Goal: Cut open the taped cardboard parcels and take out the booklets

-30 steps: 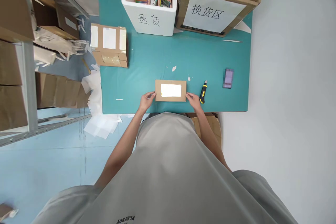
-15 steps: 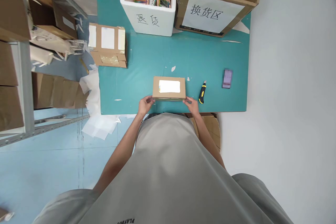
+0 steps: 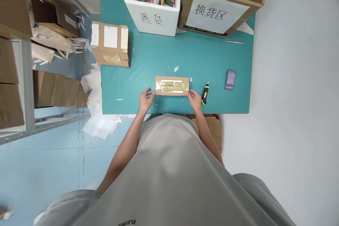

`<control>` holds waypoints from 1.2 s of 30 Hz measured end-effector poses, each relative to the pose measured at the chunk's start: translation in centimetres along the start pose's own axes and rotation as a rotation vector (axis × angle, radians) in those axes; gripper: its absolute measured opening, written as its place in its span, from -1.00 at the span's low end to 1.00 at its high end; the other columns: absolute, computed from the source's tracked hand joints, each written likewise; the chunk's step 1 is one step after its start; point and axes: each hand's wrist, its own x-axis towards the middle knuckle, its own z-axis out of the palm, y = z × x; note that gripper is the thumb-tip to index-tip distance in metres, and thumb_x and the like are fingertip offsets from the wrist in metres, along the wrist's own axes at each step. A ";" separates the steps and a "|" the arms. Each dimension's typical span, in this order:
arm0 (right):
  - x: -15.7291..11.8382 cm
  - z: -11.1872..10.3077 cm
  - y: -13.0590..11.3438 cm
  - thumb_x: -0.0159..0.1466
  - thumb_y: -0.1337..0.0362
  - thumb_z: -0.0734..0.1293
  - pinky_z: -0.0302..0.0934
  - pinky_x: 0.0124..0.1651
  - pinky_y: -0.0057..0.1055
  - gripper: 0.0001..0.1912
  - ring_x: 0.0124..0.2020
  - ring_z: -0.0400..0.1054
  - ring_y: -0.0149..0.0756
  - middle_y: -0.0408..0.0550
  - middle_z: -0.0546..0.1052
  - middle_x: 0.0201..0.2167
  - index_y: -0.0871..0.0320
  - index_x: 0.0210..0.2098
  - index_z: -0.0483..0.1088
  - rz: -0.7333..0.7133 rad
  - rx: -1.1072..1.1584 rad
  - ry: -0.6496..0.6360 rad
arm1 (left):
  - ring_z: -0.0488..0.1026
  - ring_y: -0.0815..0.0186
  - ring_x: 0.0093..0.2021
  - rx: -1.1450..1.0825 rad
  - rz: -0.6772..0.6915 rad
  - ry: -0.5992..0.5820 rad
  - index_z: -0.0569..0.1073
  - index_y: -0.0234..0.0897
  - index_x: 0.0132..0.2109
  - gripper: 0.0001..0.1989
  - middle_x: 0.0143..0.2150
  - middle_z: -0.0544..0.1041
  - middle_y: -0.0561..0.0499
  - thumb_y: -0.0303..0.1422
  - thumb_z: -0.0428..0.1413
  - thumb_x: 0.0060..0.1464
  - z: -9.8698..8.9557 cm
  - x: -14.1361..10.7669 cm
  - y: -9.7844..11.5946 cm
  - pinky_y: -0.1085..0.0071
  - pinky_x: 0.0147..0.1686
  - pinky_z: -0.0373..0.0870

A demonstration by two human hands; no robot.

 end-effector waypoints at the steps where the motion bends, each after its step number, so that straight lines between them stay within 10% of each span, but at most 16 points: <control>1: -0.2 0.1 0.2 0.26 -0.22 0.40 0.45 0.21 -0.02 -0.34 0.06 0.61 0.08 0.28 0.67 0.07 0.23 0.03 0.60 -0.007 -0.003 0.008 | 0.61 -0.02 0.17 -0.001 -0.003 0.014 0.52 -0.33 0.22 -0.50 0.30 0.54 -0.34 -0.29 0.27 0.15 0.1 -0.2 -0.2 0.02 0.18 0.56; 14: 0.6 -1.3 1.5 0.34 -0.21 0.33 0.42 0.27 -0.03 -0.25 0.19 0.53 0.05 0.30 0.62 0.15 0.26 0.25 0.48 0.007 0.032 0.064 | 0.50 0.01 0.29 0.072 0.211 -0.151 0.51 -0.28 0.27 -0.54 0.29 0.54 -0.23 -0.22 0.20 0.30 2.6 -3.4 4.9 0.08 0.27 0.50; 25: 3.2 -5.1 5.1 0.35 -0.07 0.26 0.39 0.27 0.01 -0.39 0.29 0.46 0.02 0.30 0.54 0.27 0.22 0.20 0.45 0.148 0.061 0.111 | -0.09 0.02 0.64 0.336 0.568 -0.698 0.39 -0.10 0.43 -0.46 0.67 -0.07 -0.04 -0.21 0.11 0.37 7.3 -9.3 11.1 0.03 0.55 0.11; 36: 1.2 -2.4 1.0 0.30 -0.18 0.34 0.39 0.27 -0.02 -0.38 0.12 0.53 0.07 0.34 0.62 0.07 0.25 0.04 0.51 0.009 -0.076 0.089 | 0.38 -0.06 0.43 0.173 0.274 -0.298 0.36 -0.25 0.43 -0.39 0.44 0.41 -0.25 -0.23 0.19 0.30 3.8 -5.6 5.5 -0.04 0.41 0.34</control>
